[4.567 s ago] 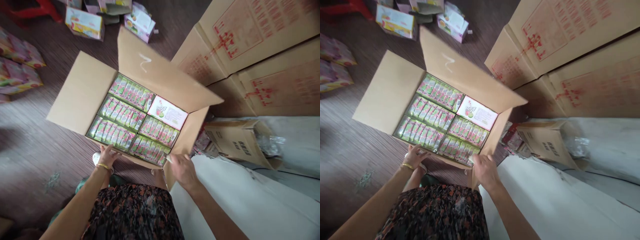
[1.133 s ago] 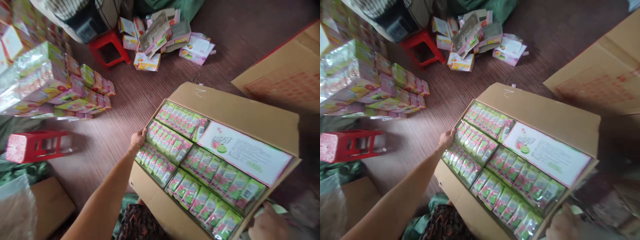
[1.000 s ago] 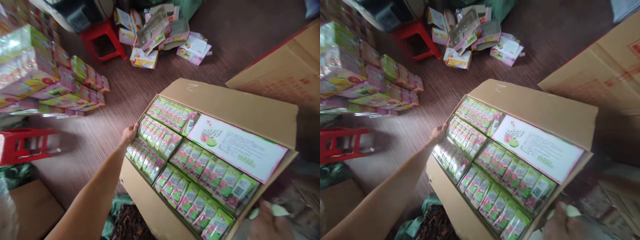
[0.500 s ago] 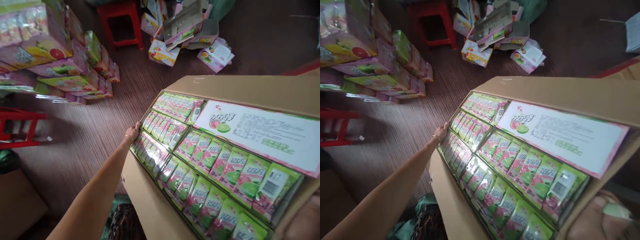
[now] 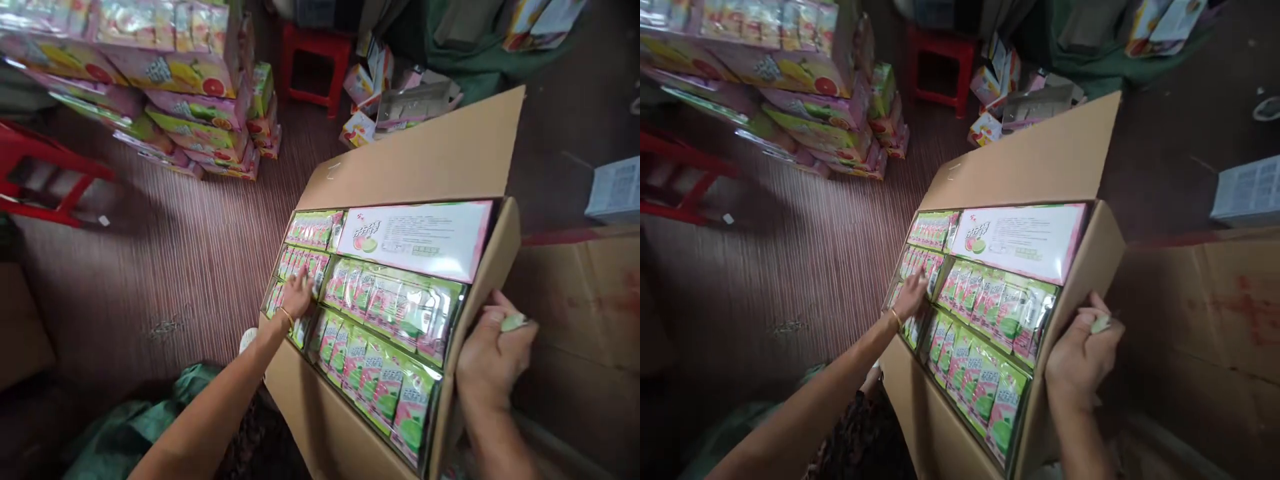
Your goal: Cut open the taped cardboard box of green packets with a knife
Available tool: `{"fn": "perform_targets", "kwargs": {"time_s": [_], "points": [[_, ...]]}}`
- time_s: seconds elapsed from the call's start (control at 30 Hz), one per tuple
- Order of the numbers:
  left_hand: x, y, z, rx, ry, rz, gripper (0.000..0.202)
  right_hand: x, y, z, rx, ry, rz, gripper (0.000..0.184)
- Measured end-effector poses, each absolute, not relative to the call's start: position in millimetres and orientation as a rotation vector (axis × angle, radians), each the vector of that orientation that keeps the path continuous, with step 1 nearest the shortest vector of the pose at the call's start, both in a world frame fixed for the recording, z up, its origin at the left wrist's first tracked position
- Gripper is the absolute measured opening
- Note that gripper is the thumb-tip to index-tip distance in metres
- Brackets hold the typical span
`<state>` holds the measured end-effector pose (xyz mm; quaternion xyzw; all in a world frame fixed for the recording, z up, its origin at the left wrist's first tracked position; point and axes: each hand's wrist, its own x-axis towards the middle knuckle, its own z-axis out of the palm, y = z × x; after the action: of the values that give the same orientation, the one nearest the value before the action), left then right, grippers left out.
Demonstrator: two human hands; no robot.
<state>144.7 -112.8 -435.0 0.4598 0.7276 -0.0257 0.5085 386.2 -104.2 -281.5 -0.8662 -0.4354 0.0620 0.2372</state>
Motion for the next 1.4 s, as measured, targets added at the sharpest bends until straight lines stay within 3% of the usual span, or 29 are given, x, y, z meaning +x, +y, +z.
{"fn": "perform_targets", "kwargs": {"time_s": [0.2, 0.3, 0.5, 0.77, 0.93, 1.23, 1.4], "points": [[224, -162, -312, 1.069, 1.469, 0.270, 0.069, 382, -111, -283, -2.274, -1.252, 0.248, 0.034], [235, -178, -302, 1.069, 1.496, 0.271, 0.078, 375, -111, -284, -2.233, -1.272, 0.267, 0.032], [205, -177, -303, 1.067, 1.576, 0.271, 0.074, 345, -107, -294, -2.148, -1.268, 0.288, 0.035], [189, -183, -242, 0.948, 1.595, 0.155, 0.086, 291, -105, -293, -2.130, -1.236, 0.333, 0.042], [171, -179, -242, 1.033, 1.564, 0.055, 0.081, 277, -108, -297, -2.136, -1.213, 0.334, 0.055], [162, -155, -251, 1.034, 1.482, -0.276, 0.101, 274, -109, -307, -2.156, -1.206, 0.417, 0.063], [164, -164, -290, 1.088, 1.498, -0.196, 0.080, 271, -108, -311, -2.184, -1.172, 0.423, 0.067]]}}
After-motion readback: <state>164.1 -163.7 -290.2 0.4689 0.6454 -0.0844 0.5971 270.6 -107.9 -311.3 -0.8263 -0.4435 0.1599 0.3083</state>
